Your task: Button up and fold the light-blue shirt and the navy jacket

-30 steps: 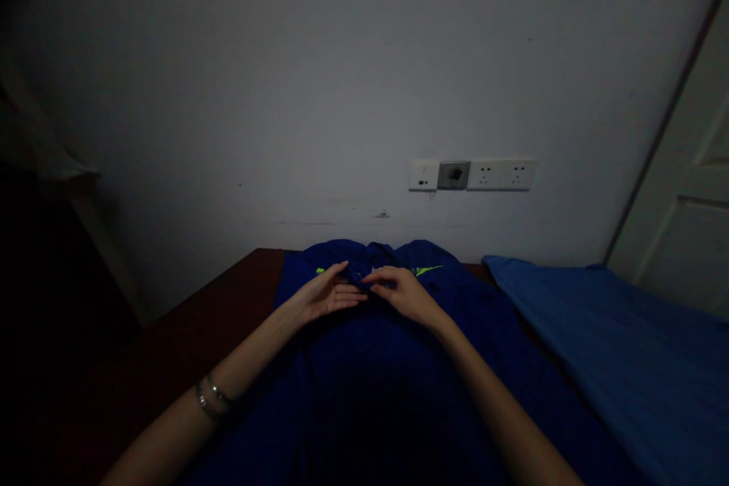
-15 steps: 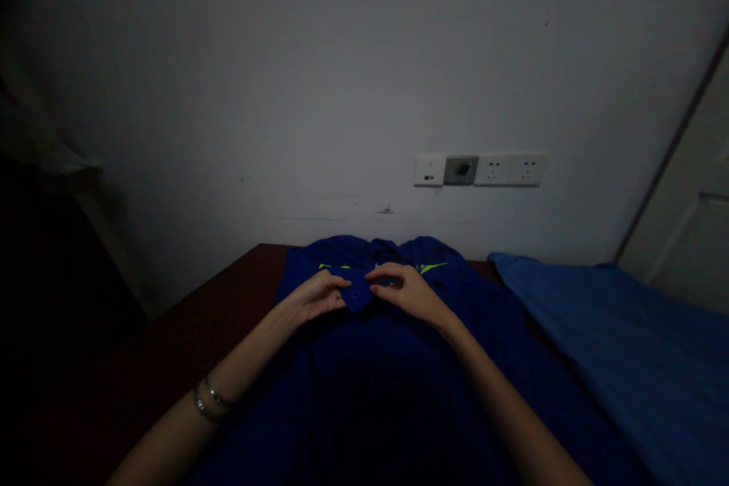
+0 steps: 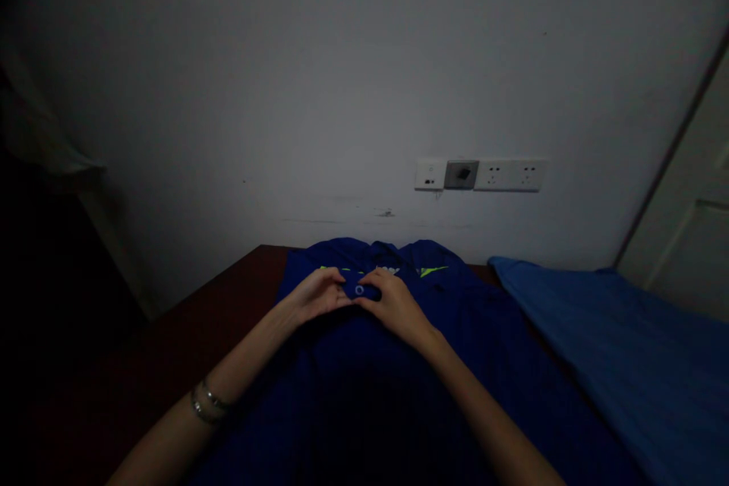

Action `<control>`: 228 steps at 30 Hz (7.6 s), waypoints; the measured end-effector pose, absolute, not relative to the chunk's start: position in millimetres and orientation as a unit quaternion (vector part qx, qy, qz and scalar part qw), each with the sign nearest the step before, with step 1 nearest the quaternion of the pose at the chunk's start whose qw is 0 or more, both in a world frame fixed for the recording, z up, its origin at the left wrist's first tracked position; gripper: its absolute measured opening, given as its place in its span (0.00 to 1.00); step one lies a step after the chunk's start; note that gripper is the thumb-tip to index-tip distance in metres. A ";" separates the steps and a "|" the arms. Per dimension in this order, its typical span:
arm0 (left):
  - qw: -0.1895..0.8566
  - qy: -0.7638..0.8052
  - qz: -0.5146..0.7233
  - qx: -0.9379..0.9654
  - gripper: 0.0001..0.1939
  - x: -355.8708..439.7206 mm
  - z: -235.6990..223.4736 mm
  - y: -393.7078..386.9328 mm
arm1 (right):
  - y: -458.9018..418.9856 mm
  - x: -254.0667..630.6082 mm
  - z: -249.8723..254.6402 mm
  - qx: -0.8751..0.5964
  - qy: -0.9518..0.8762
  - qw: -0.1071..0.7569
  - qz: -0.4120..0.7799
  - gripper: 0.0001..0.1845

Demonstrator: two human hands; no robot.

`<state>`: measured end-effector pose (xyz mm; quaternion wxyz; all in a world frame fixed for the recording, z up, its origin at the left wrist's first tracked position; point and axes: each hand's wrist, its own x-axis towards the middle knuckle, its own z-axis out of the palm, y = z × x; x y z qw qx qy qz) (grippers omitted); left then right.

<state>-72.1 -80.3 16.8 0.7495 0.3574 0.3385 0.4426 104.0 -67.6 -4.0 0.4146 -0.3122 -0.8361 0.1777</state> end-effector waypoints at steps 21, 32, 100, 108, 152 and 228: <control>0.063 0.409 0.458 0.787 0.14 -77.5 17.2 -95.2 | -58.6 107.9 3.5 -0.403 -0.602 0.492 0.483 0.20; 0.064 0.418 0.495 0.759 0.12 -78.7 8.7 -87.7 | -58.1 112.6 2.8 -0.372 -0.623 0.435 0.533 0.21; 0.272 0.408 0.366 0.791 0.08 -86.2 28.0 -91.8 | -58.0 113.9 -7.5 -0.289 -0.730 0.441 0.435 0.13; 0.270 0.372 0.352 0.815 0.04 -87.6 29.8 -94.4 | -61.1 111.6 -10.0 -0.312 -0.664 0.459 0.501 0.17; 0.588 0.365 0.616 0.378 0.13 -68.7 3.3 -78.3 | -63.3 93.7 -18.9 -0.292 -0.658 0.603 0.344 0.11; 0.303 0.507 0.372 0.716 0.06 -89.9 27.8 -84.3 | -72.3 88.0 -25.1 -0.294 -0.741 0.484 0.362 0.05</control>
